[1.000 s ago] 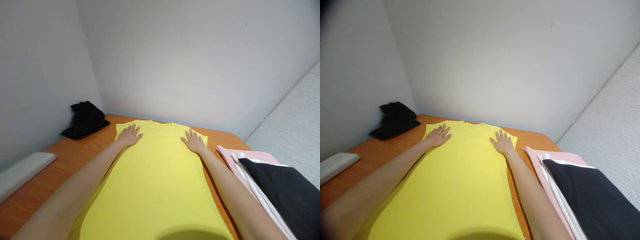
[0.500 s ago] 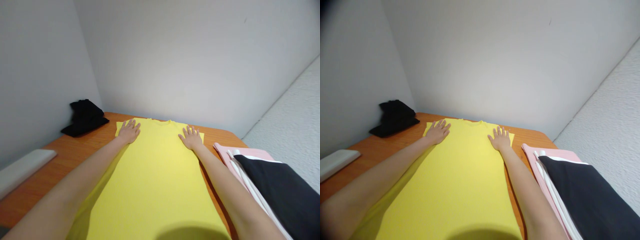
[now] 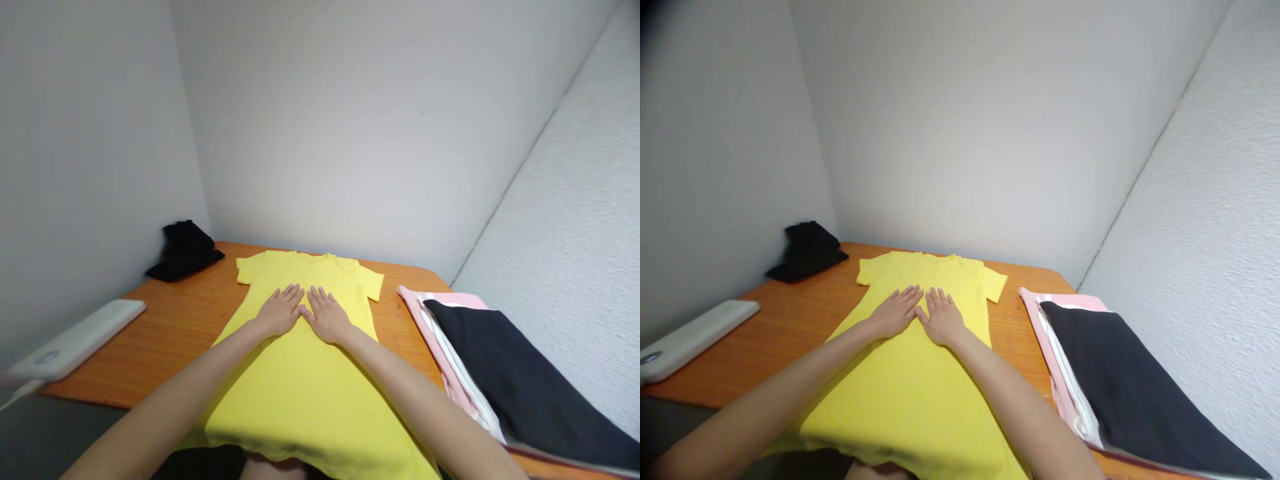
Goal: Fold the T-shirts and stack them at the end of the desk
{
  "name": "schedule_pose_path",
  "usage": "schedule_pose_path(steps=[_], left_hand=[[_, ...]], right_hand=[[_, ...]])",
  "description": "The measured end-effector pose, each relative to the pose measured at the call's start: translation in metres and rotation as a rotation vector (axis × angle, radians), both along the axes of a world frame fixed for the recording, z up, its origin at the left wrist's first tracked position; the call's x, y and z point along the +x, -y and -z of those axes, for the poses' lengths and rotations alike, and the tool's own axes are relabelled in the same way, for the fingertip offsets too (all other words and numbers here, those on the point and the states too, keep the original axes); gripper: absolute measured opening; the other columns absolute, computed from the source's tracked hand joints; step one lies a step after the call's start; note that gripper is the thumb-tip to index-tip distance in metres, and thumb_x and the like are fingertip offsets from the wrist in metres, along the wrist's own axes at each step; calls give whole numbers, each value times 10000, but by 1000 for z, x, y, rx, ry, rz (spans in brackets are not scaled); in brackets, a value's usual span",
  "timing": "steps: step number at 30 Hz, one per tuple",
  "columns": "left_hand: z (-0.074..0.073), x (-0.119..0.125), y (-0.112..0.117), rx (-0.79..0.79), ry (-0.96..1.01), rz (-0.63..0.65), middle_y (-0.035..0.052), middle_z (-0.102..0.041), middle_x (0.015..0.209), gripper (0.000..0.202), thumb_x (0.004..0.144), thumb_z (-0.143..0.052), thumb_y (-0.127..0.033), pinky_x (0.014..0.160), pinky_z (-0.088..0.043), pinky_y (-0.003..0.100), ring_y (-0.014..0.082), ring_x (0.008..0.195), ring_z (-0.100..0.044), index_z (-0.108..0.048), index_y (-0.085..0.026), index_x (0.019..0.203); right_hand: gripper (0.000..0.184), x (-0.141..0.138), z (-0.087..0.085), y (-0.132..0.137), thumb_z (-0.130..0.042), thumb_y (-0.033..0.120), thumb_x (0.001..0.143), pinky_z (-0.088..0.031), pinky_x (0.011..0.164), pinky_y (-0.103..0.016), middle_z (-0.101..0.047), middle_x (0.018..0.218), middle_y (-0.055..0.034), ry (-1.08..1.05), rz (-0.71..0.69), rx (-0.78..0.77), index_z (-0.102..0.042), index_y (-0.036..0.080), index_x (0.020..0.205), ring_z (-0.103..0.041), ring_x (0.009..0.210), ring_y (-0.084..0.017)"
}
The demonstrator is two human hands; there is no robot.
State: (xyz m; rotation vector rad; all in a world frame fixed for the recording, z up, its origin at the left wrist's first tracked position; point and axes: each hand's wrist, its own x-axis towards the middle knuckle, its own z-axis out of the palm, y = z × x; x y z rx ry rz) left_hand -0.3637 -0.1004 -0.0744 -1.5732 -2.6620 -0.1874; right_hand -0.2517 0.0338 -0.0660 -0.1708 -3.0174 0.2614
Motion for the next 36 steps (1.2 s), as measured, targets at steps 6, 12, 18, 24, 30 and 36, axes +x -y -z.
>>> schedule_pose_path(steps=[6, 12, 18, 24, 30, 36], left_hand=[[-9, -36, 41, -3, -12, -158, 134, -210, 1577, 680, 969, -196, -521, 1178, -186, 456, 257, 1466, -197, -301, -104, 1497], [-2, -55, 55, -10, -50, -219, 134, -195, 1583, 694, 961, -204, -521, 1193, -146, 406, 242, 1472, -173, -283, -95, 1504], [-2, -51, 49, -25, -52, -217, 136, -195, 1581, 689, 961, -222, -513, 1187, -164, 393, 238, 1470, -181, -288, -90, 1501], [-30, -16, 50, 0, -96, -215, 141, -201, 1579, 603, 965, -279, -383, 1195, -82, 471, 261, 1478, -139, -330, -73, 1480], [-36, 80, 80, 27, -48, -80, 63, -208, 1585, 571, 978, -264, -430, 1198, -151, 475, 228, 1478, -149, -345, -185, 1487], [-14, 109, 120, 9, 12, -194, 10, -173, 1585, 594, 972, -240, -537, 1184, -165, 543, 252, 1476, -151, -302, -275, 1501]], right_hand=[[857, 28, 3, -53, -132, 667, 943, -76, 1194, -425, -112, 1589, -134, 49, 188, 31, -174, 43, 1528, -57, 1476, -266], [877, 40, 14, -79, -116, 674, 937, -76, 1198, -404, -150, 1580, -153, 11, 255, 73, -207, 23, 1518, -113, 1471, -261], [874, 36, 15, -77, -123, 672, 939, -83, 1197, -415, -146, 1580, -156, 22, 256, 83, -203, 21, 1517, -115, 1470, -267], [763, 43, -17, -40, -227, 542, 986, -102, 1197, -415, -143, 1571, -189, 41, 271, 83, -221, -21, 1501, -91, 1471, -276], [718, 85, -24, 72, -223, 522, 995, -109, 1206, -426, -108, 1576, -156, -42, -29, -55, -204, 30, 1517, -77, 1472, -266], [788, 148, -11, 69, -260, 640, 957, -89, 1219, -436, -40, 1587, -87, 43, -45, -139, -150, 112, 1532, -40, 1475, -246]])
